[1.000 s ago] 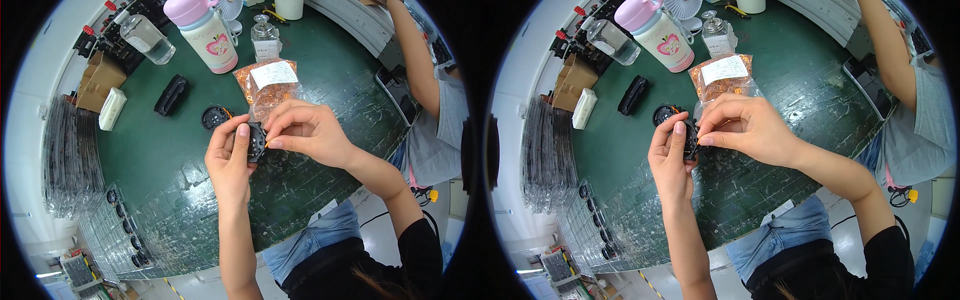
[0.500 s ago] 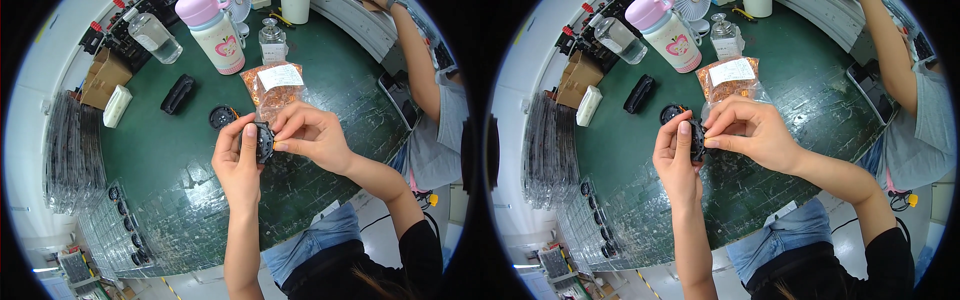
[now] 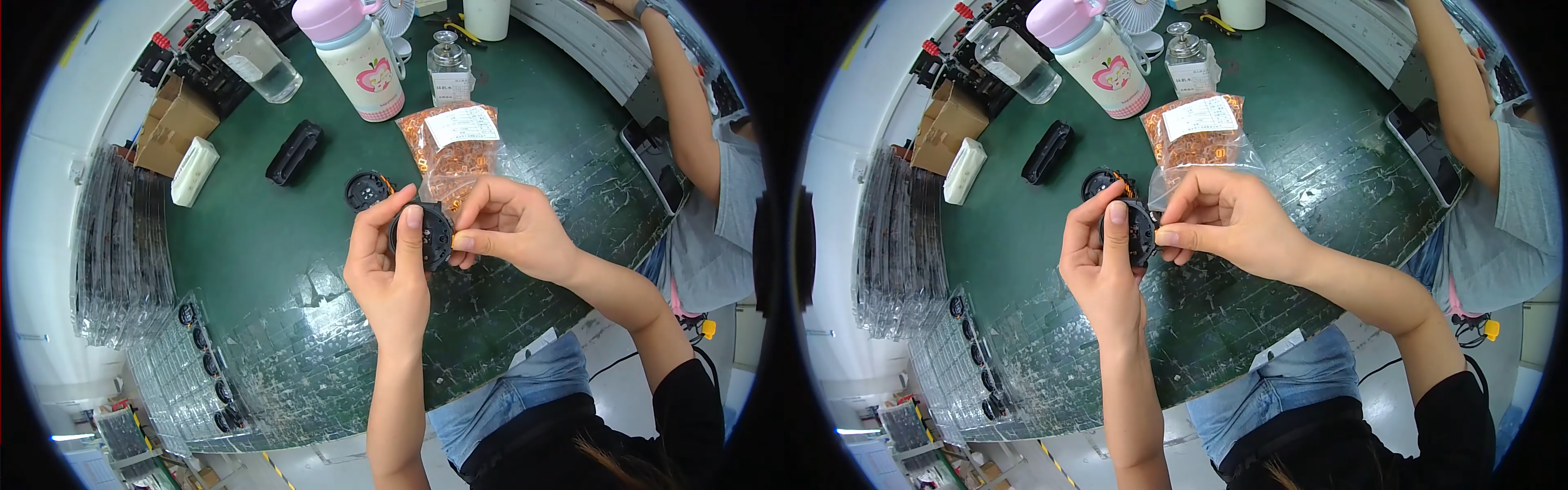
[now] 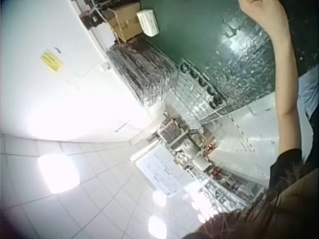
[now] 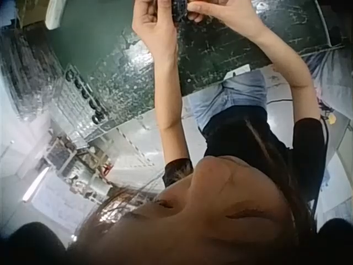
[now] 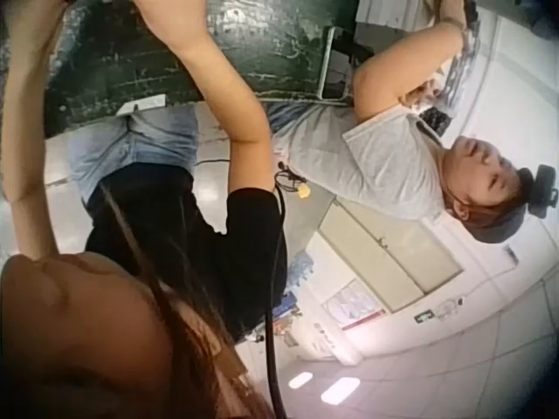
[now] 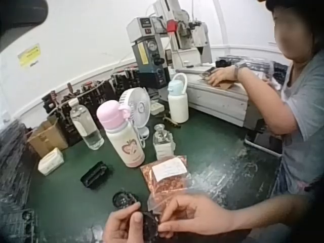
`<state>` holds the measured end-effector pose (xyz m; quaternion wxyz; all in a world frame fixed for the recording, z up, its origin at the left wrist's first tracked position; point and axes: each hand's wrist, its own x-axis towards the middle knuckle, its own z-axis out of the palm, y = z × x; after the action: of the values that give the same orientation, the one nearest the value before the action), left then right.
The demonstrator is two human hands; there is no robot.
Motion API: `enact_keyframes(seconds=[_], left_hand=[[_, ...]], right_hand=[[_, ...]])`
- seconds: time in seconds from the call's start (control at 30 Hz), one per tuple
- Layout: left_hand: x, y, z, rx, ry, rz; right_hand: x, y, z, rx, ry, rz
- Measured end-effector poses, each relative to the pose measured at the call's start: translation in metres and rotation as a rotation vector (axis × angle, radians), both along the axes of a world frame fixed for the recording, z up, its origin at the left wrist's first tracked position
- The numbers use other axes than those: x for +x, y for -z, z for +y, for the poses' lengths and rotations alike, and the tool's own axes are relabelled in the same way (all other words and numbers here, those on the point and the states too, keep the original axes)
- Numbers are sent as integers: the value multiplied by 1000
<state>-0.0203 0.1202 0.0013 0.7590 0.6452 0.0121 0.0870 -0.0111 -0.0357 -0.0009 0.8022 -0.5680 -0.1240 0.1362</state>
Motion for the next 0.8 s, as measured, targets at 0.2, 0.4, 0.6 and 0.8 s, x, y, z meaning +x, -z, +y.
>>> enact_keyframes(seconds=[0.2,0.4,0.6,0.8], left_hand=[[3,7,1,81,-31,-30],[4,5,6,22,78,32],[3,3,9,-693,628,367],[4,12,7,-972,616,551]], right_hand=[[5,4,-2,-27,-81,143],[6,10,-3,4,-142,53],[-5,-4,-6,37,-165,81],[-6,-13,-5,-113,-187,78]])
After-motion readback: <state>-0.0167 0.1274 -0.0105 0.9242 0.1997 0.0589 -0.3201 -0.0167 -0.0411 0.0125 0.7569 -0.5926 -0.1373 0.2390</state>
